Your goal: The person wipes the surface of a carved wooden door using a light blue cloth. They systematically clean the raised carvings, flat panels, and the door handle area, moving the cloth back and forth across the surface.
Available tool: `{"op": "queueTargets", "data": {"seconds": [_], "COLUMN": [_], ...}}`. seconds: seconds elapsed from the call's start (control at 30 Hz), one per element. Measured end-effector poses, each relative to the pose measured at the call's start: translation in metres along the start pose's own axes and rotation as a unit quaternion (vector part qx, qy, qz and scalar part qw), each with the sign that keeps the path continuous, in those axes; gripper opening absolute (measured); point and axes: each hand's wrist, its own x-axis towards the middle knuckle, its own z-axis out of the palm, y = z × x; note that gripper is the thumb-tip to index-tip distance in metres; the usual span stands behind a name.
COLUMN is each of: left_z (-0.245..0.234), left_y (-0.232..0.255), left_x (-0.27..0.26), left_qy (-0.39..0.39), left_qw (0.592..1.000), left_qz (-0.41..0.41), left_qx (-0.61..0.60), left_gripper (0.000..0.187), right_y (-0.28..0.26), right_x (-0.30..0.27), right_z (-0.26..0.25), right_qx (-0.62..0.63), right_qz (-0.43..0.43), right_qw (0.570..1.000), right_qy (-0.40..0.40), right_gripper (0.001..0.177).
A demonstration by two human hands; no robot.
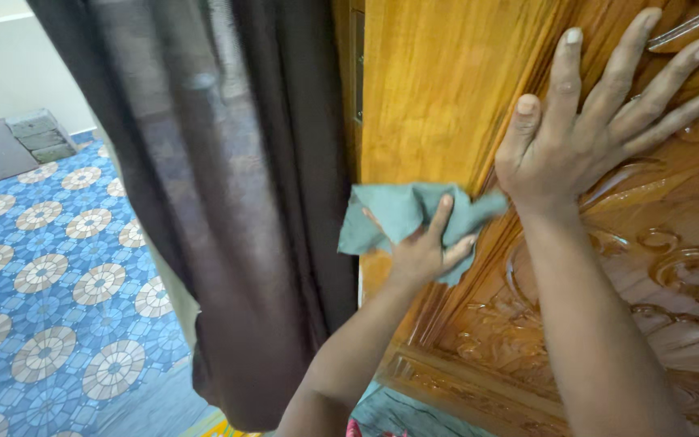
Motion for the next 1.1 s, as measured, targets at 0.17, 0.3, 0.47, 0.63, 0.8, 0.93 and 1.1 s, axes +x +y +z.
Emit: {"op": "queueTargets", "data": {"seconds": [0.17, 0.3, 0.47, 0.63, 0.8, 0.93, 1.1], "left_z": [-0.006, -0.037, -0.079, -0.092, -0.098, -0.106, -0.072], "left_y": [-0.008, 0.006, 0.028, 0.029, 0.045, 0.051, 0.033], "left_x": [-0.007, 0.075, 0.200, 0.259, 0.242, 0.220, 0.168], "left_qy": [-0.095, -0.139, -0.127, -0.067, -0.072, -0.157, -0.001], "left_qw": [0.993, 0.986, 0.984, 0.984, 0.982, 0.972, 1.000], "left_qz": [0.028, 0.011, 0.047, 0.103, 0.003, -0.043, -0.015], "left_qx": [0.062, 0.096, 0.117, 0.130, 0.173, 0.168, 0.007], "left_gripper": [0.088, 0.093, 0.094, 0.090, 0.088, 0.091, 0.097], "right_y": [-0.003, -0.006, -0.005, -0.004, -0.006, -0.007, -0.003], "right_x": [-0.002, -0.001, -0.001, 0.000, 0.004, 0.000, -0.002], "right_z": [-0.005, -0.006, -0.003, -0.017, -0.014, -0.014, -0.009], "right_qx": [0.003, 0.032, 0.065, 0.101, 0.107, 0.122, 0.099], "right_qz": [0.014, 0.028, 0.043, 0.042, 0.040, 0.040, 0.035], "right_qw": [1.000, 0.999, 0.997, 0.993, 0.993, 0.992, 0.994], "right_qy": [-0.026, -0.023, -0.019, -0.039, -0.006, 0.004, 0.003], "right_gripper": [0.064, 0.063, 0.066, 0.068, 0.069, 0.071, 0.066]}}
